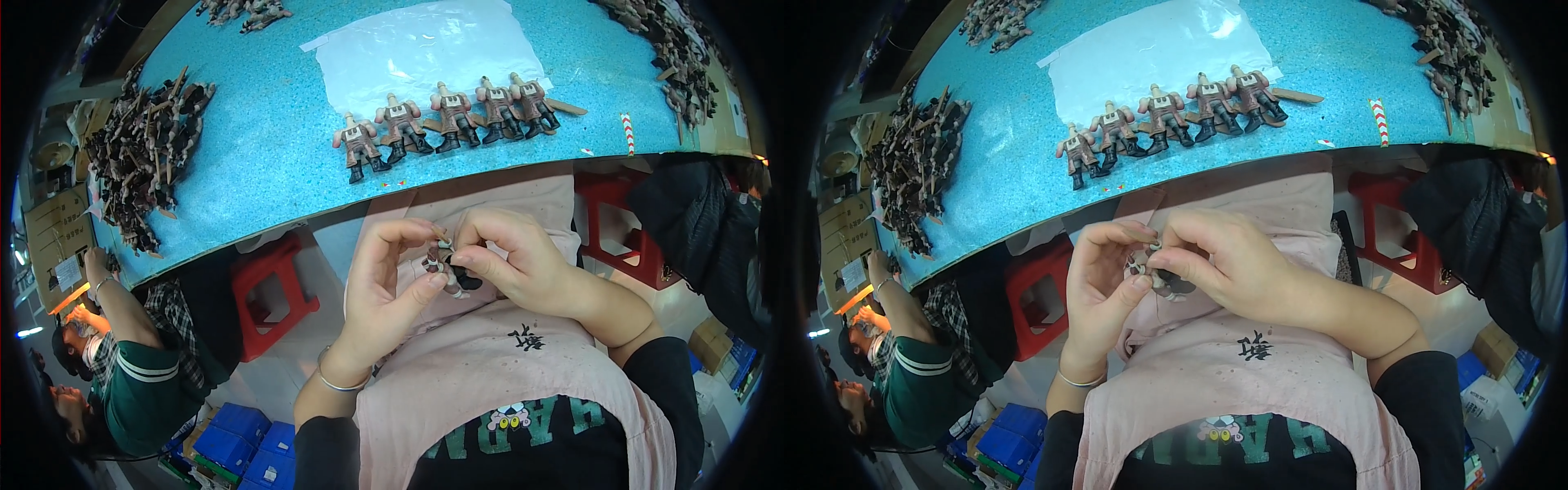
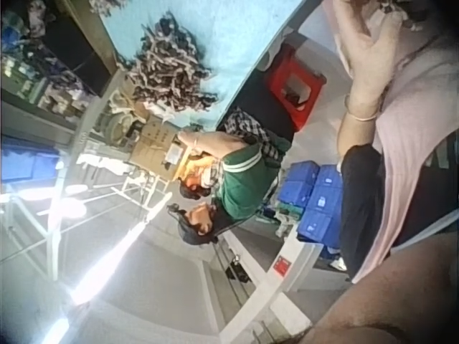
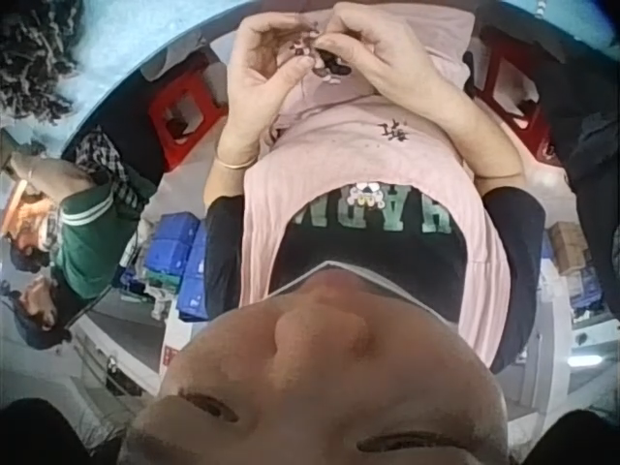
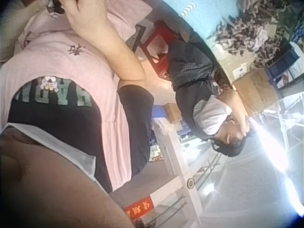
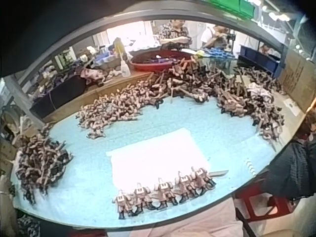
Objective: The person applies adhesive from a bottle onto toy figures and attaches limbs and accessories to the figures by hand.
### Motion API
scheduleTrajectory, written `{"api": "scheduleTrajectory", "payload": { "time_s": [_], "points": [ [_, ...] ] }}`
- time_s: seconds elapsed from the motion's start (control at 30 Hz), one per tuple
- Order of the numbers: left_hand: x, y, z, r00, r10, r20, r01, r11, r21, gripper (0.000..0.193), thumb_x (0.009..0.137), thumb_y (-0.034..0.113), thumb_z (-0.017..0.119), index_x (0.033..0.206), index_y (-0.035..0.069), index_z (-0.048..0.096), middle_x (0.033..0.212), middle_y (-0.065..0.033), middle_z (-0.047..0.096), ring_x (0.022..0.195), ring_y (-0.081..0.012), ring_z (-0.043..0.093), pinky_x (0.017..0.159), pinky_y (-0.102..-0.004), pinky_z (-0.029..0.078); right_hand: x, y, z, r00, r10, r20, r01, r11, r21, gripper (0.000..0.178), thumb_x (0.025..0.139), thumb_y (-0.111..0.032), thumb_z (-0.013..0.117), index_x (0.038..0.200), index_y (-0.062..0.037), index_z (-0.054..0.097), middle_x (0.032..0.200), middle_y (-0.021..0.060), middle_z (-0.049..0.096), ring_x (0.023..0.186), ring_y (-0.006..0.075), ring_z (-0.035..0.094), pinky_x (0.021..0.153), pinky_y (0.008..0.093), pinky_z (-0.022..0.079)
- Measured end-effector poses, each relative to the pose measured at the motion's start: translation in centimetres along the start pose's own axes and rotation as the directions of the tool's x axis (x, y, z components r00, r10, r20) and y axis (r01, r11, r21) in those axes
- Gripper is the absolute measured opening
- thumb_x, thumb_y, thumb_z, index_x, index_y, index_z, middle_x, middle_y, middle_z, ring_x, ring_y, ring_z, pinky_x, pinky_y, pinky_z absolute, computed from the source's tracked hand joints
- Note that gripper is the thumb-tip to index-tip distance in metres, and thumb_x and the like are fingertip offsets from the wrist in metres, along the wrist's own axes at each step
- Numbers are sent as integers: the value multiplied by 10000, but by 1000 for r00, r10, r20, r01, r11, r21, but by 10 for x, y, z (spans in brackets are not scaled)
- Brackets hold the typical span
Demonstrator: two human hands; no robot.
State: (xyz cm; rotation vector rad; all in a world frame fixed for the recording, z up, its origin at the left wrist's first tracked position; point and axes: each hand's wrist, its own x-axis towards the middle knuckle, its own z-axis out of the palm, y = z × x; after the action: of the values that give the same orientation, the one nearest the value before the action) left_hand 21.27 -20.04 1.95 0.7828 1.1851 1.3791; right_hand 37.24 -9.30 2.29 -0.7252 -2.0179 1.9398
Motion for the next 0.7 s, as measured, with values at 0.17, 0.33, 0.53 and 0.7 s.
{"api": "scheduleTrajectory", "payload": {
  "time_s": [0.17, 0.33, 0.53, 0.7],
  "points": [
    [-4, 1, 1, 995, 11, -99, -7, 999, 39, 525, 759, 93, 744, 1195, 11, 463, 1112, -75, 487, 1083, -164, 480, 962, -303, 376, -2, -4, 3, 998, -43, 45, 39, 995, 89, 287, 808, -67, 692, 1013, -22, 496, 1044, 114, 522, 961, 182, 525, 830, 304, 440],
    [-3, 6, -3, 997, -20, 76, 20, 1000, 3, 481, 789, 279, 732, 1139, -3, 561, 1253, -118, 426, 1183, -198, 460, 1003, -335, 365, -5, 2, 8, 984, -168, -65, 173, 981, 82, 352, 778, -51, 705, 1053, -26, 485, 1019, 98, 528, 920, 215, 563, 774, 309, 463],
    [-2, 7, -7, 985, -69, 160, 77, 996, -43, 439, 774, 223, 748, 1116, 6, 579, 1326, -136, 397, 1238, -252, 444, 1038, -369, 339, -6, 0, 12, 971, -197, -135, 209, 975, 80, 512, 776, -12, 687, 1224, -34, 441, 1121, 104, 519, 998, 216, 563, 816, 318, 455],
    [0, 3, -7, 992, -9, 125, 9, 1000, 1, 383, 761, 197, 756, 1059, 9, 609, 1276, -139, 460, 1256, -280, 428, 1050, -390, 323, -2, -1, 8, 980, -181, -78, 187, 980, 73, 567, 770, -11, 690, 1272, -34, 426, 1143, 108, 520, 1006, 219, 562, 823, 317, 449]
  ]
}}
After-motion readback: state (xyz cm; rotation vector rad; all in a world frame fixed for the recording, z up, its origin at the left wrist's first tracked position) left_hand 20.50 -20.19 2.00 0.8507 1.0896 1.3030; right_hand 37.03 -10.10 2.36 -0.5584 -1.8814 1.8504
